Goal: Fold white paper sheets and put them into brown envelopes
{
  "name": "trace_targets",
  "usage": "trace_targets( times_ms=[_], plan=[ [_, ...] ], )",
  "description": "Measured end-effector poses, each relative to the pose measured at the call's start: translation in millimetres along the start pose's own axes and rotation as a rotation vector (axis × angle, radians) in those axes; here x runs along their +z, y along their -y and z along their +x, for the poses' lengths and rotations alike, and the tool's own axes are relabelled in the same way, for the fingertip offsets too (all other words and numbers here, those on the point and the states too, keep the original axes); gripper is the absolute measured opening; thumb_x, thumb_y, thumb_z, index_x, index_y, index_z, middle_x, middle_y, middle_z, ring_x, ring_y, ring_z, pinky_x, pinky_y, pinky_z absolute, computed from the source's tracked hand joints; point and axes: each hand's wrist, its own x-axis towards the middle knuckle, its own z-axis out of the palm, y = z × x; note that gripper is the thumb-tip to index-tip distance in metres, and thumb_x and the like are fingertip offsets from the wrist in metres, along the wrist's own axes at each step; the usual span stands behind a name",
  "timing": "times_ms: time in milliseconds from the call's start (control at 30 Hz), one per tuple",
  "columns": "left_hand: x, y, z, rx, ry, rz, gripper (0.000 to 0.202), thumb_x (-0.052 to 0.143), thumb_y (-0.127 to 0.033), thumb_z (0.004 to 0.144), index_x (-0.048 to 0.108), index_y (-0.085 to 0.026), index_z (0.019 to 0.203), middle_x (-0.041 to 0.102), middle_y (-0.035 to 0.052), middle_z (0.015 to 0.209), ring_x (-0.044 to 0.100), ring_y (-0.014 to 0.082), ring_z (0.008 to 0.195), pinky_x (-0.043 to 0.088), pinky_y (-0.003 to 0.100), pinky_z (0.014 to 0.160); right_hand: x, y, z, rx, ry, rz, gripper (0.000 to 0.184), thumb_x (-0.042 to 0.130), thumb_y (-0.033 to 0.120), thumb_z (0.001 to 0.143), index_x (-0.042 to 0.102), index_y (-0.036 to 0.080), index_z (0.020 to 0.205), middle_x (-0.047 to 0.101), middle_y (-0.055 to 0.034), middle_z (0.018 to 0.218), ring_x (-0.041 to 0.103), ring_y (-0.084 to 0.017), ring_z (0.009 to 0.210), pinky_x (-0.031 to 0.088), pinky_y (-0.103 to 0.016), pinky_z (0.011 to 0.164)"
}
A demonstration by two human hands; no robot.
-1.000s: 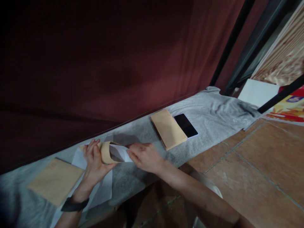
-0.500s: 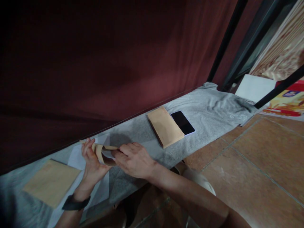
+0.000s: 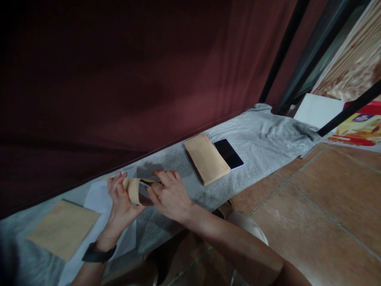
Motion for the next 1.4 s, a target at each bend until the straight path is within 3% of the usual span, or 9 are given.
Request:
trace_targets(
  times_ms=[267,433,533,700,900,1133,1267,1400],
  plan=[
    [5.0,-7,7,0.067,-0.004,0.029,0.116,0.081,-0.038,0.074,0.006,-0.019,0.160,0.036,0.0259,0.152,0.031,0.0428,0.147,0.022,0.070,0.117,5,-6,2,0.025,0.071,0.023,0.033,0.045,0.030,0.106,0.073,0.018,0.094,0.062,-0.0102,0.131,0.058,-0.022,0.118,0.043,-0.040,0.099],
    [7.6,-12,11,0.057,-0.003,0.072,0.113,0.078,-0.033,0.077,0.003,-0.020,0.160,0.033,0.0265,0.154,0.029,0.0423,0.148,0.022,0.070,0.116,5,-10,3,0.014,0.017,-0.072,0.027,0.047,0.030,0.105,0.071,0.018,0.111,0.053,-0.0122,0.145,0.054,-0.024,0.121,0.040,-0.045,0.105],
    [8.2,-14,13,0.045,0.000,0.082,0.112,0.078,-0.031,0.077,0.004,-0.019,0.159,0.033,0.0270,0.155,0.029,0.0423,0.149,0.022,0.069,0.117,7,-12,6,0.067,0.025,-0.068,0.029,0.045,0.030,0.106,0.071,0.018,0.109,0.060,-0.0120,0.135,0.056,-0.023,0.118,0.041,-0.044,0.106],
    [9.5,-15,14,0.032,0.028,0.072,0.104,0.077,-0.031,0.076,0.013,-0.018,0.157,0.038,0.0267,0.152,0.031,0.0431,0.148,0.022,0.069,0.117,12,-14,12,0.239,0.084,0.018,0.033,0.044,0.029,0.107,0.074,0.018,0.098,0.068,-0.0079,0.110,0.066,-0.017,0.098,0.050,-0.032,0.089],
    [12.3,-12,10,-0.004,0.066,0.052,0.099,0.077,-0.032,0.077,0.019,-0.018,0.156,0.039,0.0262,0.153,0.032,0.0429,0.148,0.018,0.068,0.119,15,-15,14,0.301,0.120,0.021,0.032,0.046,0.029,0.106,0.074,0.017,0.094,0.071,-0.0064,0.099,0.069,-0.015,0.082,0.050,-0.026,0.073],
    [13.4,-14,9,-0.047,0.120,-0.010,0.107,0.079,-0.045,0.077,0.017,-0.019,0.159,0.031,0.0269,0.160,0.022,0.0437,0.152,0.013,0.069,0.119,25,-25,17,0.361,0.099,0.069,0.029,0.051,0.024,0.102,0.075,0.019,0.087,0.073,-0.0067,0.094,0.070,-0.016,0.082,0.050,-0.024,0.073],
    [7.1,-19,13,-0.228,0.062,-0.114,0.109,0.077,-0.054,0.078,0.014,-0.021,0.161,0.020,0.0252,0.164,0.018,0.0412,0.153,0.014,0.067,0.120,26,-36,21,0.418,0.059,0.113,0.027,0.052,0.022,0.100,0.074,0.020,0.083,0.073,-0.0061,0.093,0.070,-0.017,0.082,0.048,-0.024,0.073],
    [3.9,-17,10,-0.652,-0.180,-0.286,0.098,0.072,-0.050,0.085,0.014,-0.027,0.161,0.016,0.0200,0.165,0.018,0.0347,0.153,0.024,0.059,0.121,24,-45,22,0.469,0.005,0.189,0.031,0.051,0.021,0.099,0.070,0.021,0.075,0.071,-0.0036,0.089,0.067,-0.016,0.077,0.046,-0.025,0.069]
  ],
)
